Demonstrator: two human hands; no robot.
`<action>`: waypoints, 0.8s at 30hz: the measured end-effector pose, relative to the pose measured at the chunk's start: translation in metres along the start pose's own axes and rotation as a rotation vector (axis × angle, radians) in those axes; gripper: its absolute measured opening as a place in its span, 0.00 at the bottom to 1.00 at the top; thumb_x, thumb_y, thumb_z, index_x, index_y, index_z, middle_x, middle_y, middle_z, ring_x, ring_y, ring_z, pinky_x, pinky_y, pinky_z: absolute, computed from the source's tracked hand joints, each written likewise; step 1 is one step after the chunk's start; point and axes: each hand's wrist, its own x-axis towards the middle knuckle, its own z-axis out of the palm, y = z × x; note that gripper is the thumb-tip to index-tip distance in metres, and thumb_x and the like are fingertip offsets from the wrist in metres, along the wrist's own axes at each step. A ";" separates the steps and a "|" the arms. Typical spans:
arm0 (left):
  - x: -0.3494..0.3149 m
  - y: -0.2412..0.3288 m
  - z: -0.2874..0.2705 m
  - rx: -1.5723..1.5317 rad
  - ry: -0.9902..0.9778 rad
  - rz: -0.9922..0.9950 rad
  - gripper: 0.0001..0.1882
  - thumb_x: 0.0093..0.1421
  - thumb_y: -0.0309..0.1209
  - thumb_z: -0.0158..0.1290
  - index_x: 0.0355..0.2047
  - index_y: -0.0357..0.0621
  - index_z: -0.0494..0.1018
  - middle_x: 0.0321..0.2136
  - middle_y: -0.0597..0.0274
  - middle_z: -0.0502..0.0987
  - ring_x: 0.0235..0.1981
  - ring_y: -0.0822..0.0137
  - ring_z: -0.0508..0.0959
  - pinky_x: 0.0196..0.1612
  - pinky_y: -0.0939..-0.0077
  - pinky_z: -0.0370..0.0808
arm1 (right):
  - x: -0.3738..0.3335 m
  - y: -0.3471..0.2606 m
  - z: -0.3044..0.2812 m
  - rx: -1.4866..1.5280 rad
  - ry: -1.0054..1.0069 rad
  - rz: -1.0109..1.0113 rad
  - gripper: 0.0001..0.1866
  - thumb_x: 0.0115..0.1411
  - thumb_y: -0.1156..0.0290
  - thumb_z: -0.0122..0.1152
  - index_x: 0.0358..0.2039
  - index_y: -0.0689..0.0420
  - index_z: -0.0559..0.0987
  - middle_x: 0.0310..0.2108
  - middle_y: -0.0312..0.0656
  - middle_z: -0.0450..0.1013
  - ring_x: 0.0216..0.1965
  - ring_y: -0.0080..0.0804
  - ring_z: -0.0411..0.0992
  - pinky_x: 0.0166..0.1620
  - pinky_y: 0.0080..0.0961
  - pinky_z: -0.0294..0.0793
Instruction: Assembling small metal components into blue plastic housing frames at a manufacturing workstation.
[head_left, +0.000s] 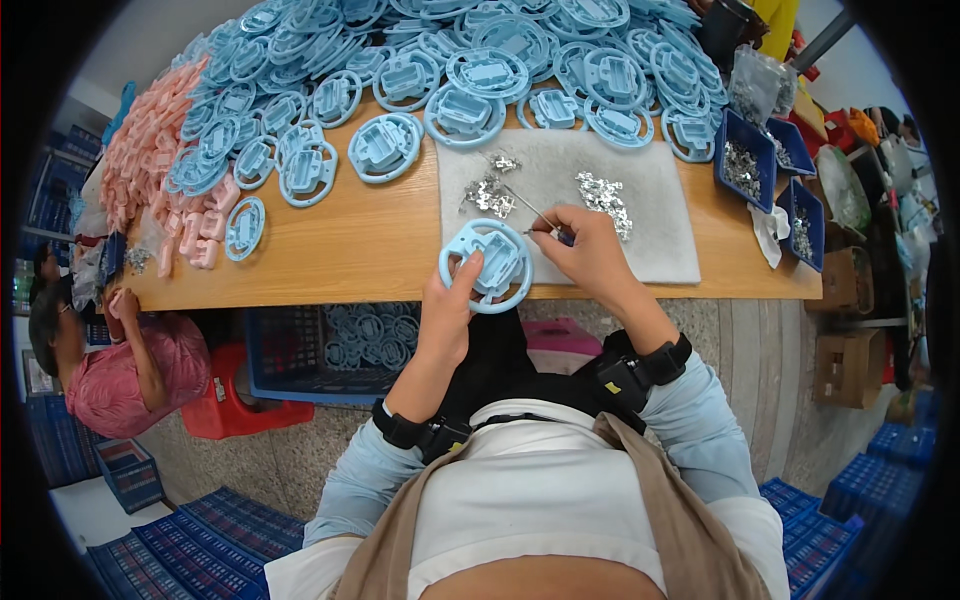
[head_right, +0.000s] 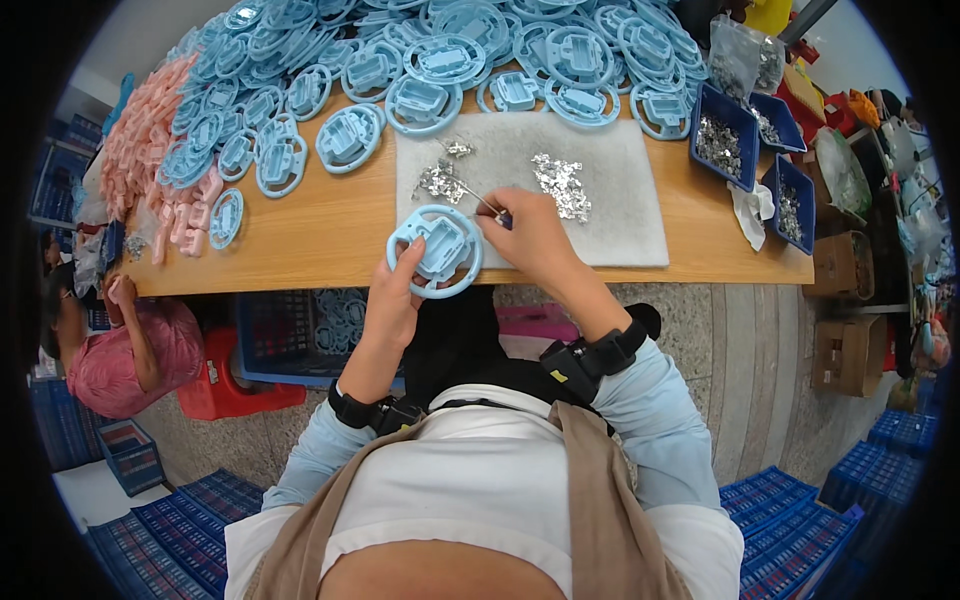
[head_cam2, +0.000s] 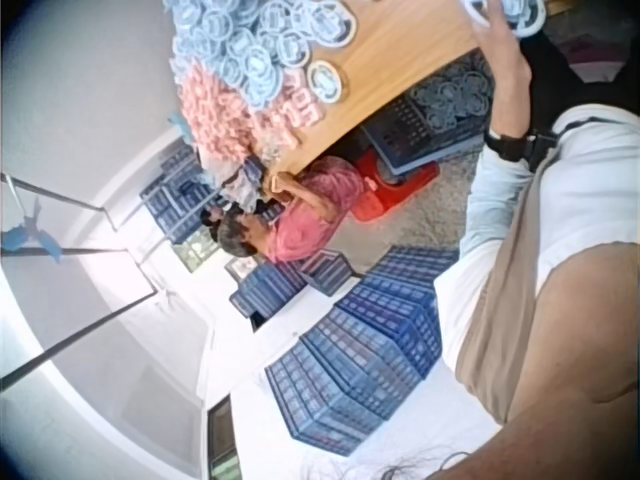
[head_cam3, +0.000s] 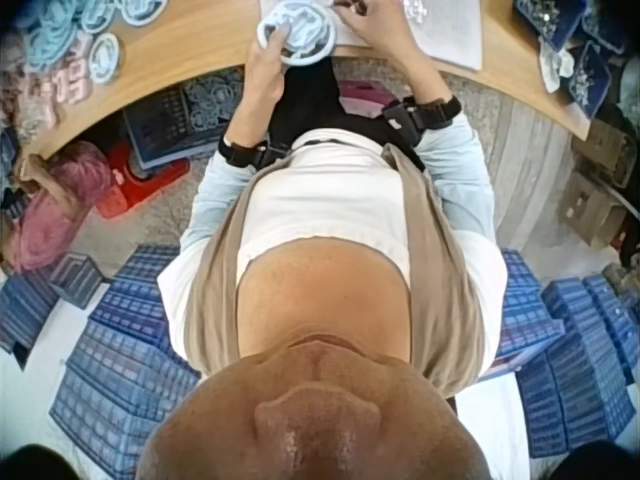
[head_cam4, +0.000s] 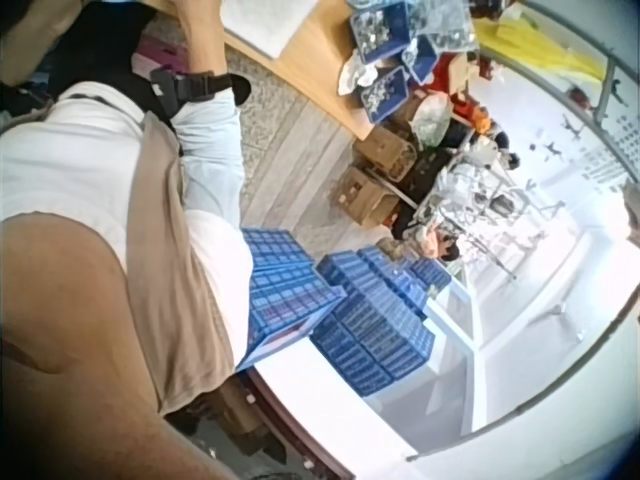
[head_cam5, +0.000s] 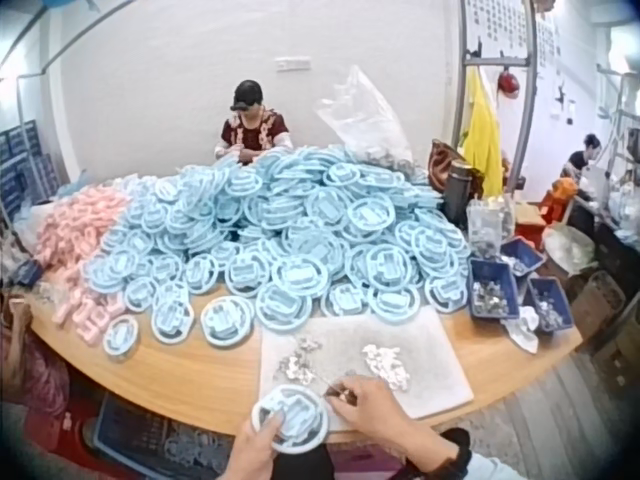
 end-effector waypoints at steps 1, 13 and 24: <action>0.001 -0.001 0.000 0.005 -0.002 0.014 0.17 0.58 0.33 0.50 0.44 0.35 0.66 0.36 0.61 0.72 0.35 0.75 0.73 0.34 0.79 0.73 | 0.001 -0.003 0.002 0.028 0.009 -0.023 0.06 0.45 0.75 0.59 0.24 0.64 0.76 0.22 0.48 0.72 0.22 0.34 0.70 0.27 0.26 0.67; -0.001 -0.006 0.002 0.094 0.031 0.066 0.17 0.54 0.30 0.54 0.42 0.36 0.64 0.33 0.61 0.73 0.33 0.76 0.73 0.32 0.80 0.71 | 0.011 -0.014 0.016 -0.116 -0.022 -0.224 0.05 0.42 0.78 0.55 0.22 0.65 0.74 0.21 0.51 0.71 0.26 0.48 0.70 0.31 0.35 0.69; -0.004 -0.009 0.006 0.072 0.023 0.123 0.19 0.54 0.29 0.55 0.43 0.37 0.62 0.33 0.62 0.72 0.33 0.76 0.73 0.35 0.81 0.71 | 0.011 -0.014 0.017 -0.171 -0.010 -0.288 0.05 0.42 0.78 0.56 0.23 0.64 0.73 0.22 0.49 0.69 0.25 0.45 0.69 0.29 0.34 0.68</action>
